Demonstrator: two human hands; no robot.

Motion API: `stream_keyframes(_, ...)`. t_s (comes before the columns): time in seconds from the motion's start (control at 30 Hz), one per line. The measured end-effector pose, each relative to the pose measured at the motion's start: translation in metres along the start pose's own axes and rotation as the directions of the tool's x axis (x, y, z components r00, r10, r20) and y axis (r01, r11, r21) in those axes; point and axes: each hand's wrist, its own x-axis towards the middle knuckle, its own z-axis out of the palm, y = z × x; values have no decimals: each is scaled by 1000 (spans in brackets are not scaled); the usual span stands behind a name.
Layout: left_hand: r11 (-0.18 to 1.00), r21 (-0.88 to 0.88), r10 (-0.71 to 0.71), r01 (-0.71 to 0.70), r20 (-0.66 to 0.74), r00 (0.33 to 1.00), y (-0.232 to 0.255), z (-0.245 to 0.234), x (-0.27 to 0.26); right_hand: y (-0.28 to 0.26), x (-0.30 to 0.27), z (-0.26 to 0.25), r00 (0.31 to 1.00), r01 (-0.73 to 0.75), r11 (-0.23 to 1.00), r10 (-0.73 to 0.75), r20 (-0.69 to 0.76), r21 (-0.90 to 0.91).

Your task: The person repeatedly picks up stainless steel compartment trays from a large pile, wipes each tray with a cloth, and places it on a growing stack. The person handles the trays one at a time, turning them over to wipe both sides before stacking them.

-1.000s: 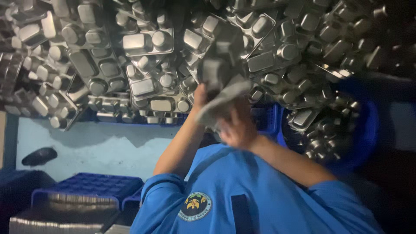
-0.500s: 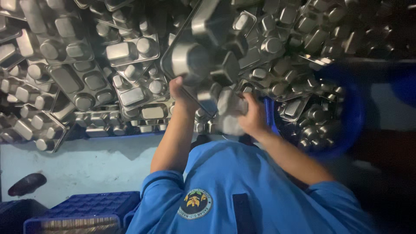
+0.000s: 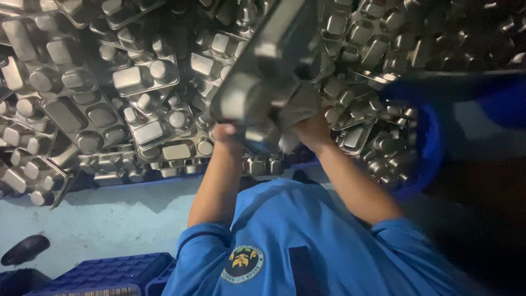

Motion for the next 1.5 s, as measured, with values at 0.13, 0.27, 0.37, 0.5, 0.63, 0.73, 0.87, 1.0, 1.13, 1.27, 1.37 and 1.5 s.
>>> stream_keyframes(0.13,989,-129,64,-74,-84,994,5,-6,2,9,0,-27,971,-36,992,63,-229,119)
stream_keyframes(0.27,992,-129,5,-7,-16,1000,-3,1,-18,18,30,-68,927,173,865,-305,-219,-472)
stream_keyframes(0.37,993,-90,-72,77,54,996,-6,8,-23,32,53,-83,953,68,806,-227,-201,-588)
stream_keyframes(0.5,987,-111,-116,115,-1,993,-3,7,-30,62,59,-95,916,-281,956,241,-321,-85)
stream_keyframes(0.63,981,-158,-120,109,-65,991,4,-5,-35,80,74,-117,950,-269,810,311,7,520)
stream_keyframes(0.73,982,-133,-138,130,-48,989,-6,-11,-40,62,82,-125,931,-208,852,322,-169,481)
stream_keyframes(0.87,940,158,-316,301,80,945,-23,-10,-44,-4,55,-75,937,217,976,-197,-289,38)
stream_keyframes(1.0,833,461,-427,306,185,885,-16,-2,-41,-59,11,3,864,384,728,-501,-58,-567)
stream_keyframes(1.13,782,585,-412,215,226,883,3,6,-44,-40,21,4,881,280,824,-424,-208,-493)
stream_keyframes(1.27,752,648,-382,119,282,880,18,6,-47,23,90,-73,992,37,998,-31,-122,47)
stream_keyframes(1.37,891,425,-246,159,157,956,26,-1,-53,51,121,-115,979,-148,969,173,-111,199)
stream_keyframes(1.5,990,139,35,-15,-140,990,31,-26,-61,69,93,-92,964,-17,988,56,-260,152)
